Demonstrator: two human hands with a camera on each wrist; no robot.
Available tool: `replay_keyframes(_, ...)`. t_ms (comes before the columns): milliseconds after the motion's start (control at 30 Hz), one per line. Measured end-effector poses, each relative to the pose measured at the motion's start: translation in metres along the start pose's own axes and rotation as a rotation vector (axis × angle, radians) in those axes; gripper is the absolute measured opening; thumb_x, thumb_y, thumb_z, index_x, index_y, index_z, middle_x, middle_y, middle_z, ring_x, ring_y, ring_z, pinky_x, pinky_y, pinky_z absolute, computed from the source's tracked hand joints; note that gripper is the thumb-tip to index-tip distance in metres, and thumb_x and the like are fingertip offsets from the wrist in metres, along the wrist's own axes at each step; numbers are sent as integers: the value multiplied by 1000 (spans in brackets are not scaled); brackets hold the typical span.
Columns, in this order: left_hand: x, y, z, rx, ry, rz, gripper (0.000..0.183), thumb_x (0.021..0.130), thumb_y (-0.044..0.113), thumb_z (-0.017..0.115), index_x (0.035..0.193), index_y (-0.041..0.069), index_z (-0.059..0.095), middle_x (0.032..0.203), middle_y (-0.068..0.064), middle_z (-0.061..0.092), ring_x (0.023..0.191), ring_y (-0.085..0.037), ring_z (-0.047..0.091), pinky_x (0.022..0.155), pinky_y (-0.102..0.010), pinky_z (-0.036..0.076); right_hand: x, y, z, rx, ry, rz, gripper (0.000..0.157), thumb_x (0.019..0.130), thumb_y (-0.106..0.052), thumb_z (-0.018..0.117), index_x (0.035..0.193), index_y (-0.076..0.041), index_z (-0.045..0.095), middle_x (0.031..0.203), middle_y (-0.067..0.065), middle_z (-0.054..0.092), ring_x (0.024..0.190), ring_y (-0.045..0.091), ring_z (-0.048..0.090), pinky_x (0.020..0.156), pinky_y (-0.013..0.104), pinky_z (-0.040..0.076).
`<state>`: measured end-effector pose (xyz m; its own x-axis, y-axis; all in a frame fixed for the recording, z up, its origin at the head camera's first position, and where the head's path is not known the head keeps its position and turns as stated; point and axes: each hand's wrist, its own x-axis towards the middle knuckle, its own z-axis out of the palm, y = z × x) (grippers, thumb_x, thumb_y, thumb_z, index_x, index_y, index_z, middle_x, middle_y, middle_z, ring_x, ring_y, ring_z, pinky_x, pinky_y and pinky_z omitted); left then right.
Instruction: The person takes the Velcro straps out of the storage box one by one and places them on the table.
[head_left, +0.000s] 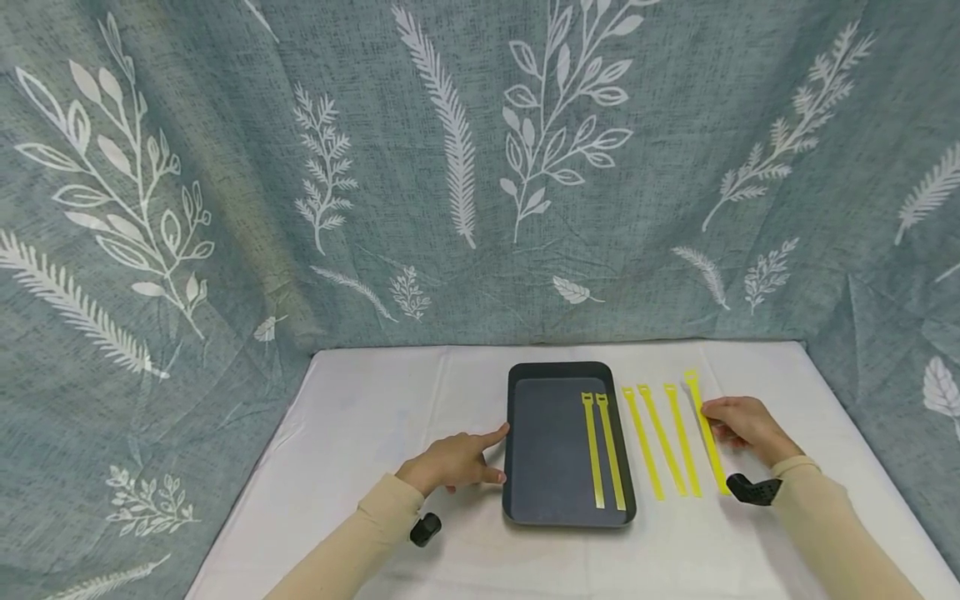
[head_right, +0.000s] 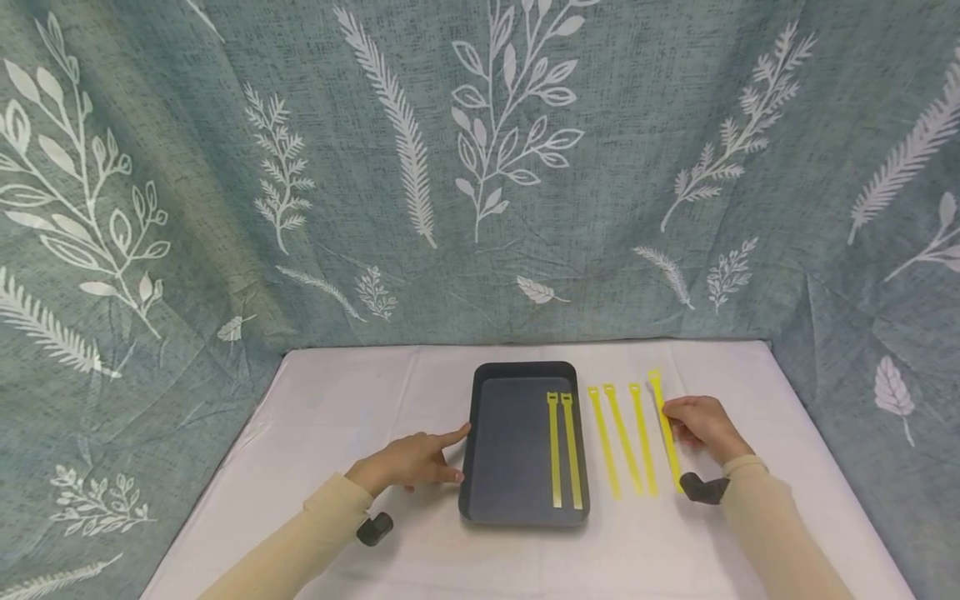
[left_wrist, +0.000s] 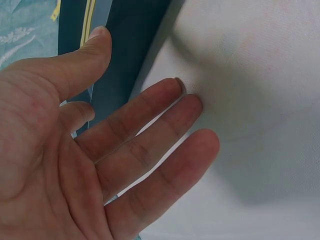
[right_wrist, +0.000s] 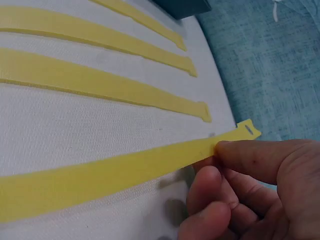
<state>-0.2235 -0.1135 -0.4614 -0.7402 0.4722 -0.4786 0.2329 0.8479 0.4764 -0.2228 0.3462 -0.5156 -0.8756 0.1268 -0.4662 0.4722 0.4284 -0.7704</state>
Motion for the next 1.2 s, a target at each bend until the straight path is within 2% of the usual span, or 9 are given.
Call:
replay_keyframes(367, -1, 1, 0, 5, -5, -3, 81, 92, 36, 74, 161, 29, 31, 86, 0, 73, 66, -22, 63, 53, -42, 56, -2, -1, 5, -75, 17, -4, 38, 101, -23, 55, 124, 8, 61, 64, -3, 57, 58, 11, 52, 53, 26, 43)
replay_keyframes(567, -2, 1, 0, 4, -2, -1, 81, 93, 36, 74, 161, 29, 31, 85, 0, 73, 65, -19, 61, 53, -41, 56, -1, -1, 7, -97, 19, -9, 36, 101, -22, 56, 121, 8, 62, 63, -3, 58, 57, 11, 53, 52, 26, 42)
replay_keyframes(767, -3, 0, 1, -7, -11, -7, 81, 93, 37, 74, 161, 29, 30, 79, -2, 72, 63, -23, 62, 54, -43, 56, 0, 0, 8, -119, 22, -6, 34, 100, -22, 56, 117, 6, 63, 63, -3, 58, 56, 11, 52, 51, 26, 41)
replay_keyframes(967, -2, 0, 1, 11, -6, -1, 80, 93, 37, 73, 161, 29, 30, 77, -2, 72, 57, -18, 55, 51, -41, 54, -1, -1, 8, -131, 36, -5, 34, 99, -22, 55, 116, 6, 63, 64, -2, 60, 56, 11, 53, 51, 27, 42)
replay_keyframes(1200, -4, 0, 1, 9, -9, -6, 81, 93, 37, 73, 161, 30, 30, 76, -3, 72, 60, -21, 58, 53, -42, 55, -2, 0, 9, -139, 36, 3, 34, 100, -24, 55, 115, 5, 64, 64, -2, 59, 57, 12, 54, 52, 27, 42)
